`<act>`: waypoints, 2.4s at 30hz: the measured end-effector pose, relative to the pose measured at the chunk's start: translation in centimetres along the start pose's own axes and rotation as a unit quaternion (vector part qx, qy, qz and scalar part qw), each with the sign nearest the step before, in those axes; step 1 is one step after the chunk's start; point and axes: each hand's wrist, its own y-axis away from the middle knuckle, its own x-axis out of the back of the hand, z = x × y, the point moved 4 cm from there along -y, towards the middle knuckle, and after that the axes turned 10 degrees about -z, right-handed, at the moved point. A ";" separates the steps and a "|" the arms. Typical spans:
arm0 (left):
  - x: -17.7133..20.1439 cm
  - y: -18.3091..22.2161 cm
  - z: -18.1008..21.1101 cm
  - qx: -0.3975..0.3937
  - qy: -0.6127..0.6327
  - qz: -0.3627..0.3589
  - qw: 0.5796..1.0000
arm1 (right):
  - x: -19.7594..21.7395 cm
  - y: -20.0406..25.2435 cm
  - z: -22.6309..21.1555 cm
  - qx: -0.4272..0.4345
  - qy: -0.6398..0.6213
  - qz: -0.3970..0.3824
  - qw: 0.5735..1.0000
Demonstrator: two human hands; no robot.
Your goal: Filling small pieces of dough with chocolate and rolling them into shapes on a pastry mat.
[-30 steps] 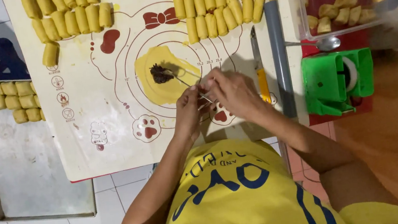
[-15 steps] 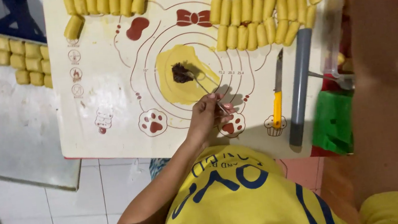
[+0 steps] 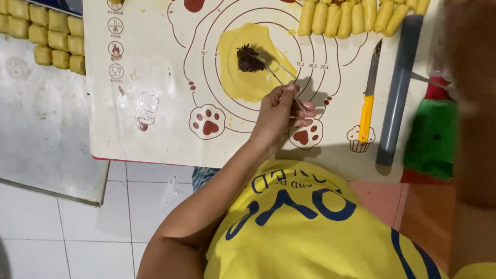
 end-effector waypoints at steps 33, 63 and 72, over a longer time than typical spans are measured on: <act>-0.4 -0.7 2.0 -0.011 -0.017 -0.080 0.997 | -5.2 19.0 -29.3 -0.065 -0.318 -0.267 0.908; -0.6 -1.6 1.6 -0.019 0.015 -0.077 0.997 | -2.7 18.8 -29.0 0.006 -0.213 -0.143 0.967; -0.9 -1.4 2.0 -0.033 0.013 -0.079 0.996 | -1.9 18.3 -28.3 -0.012 -0.231 -0.155 0.960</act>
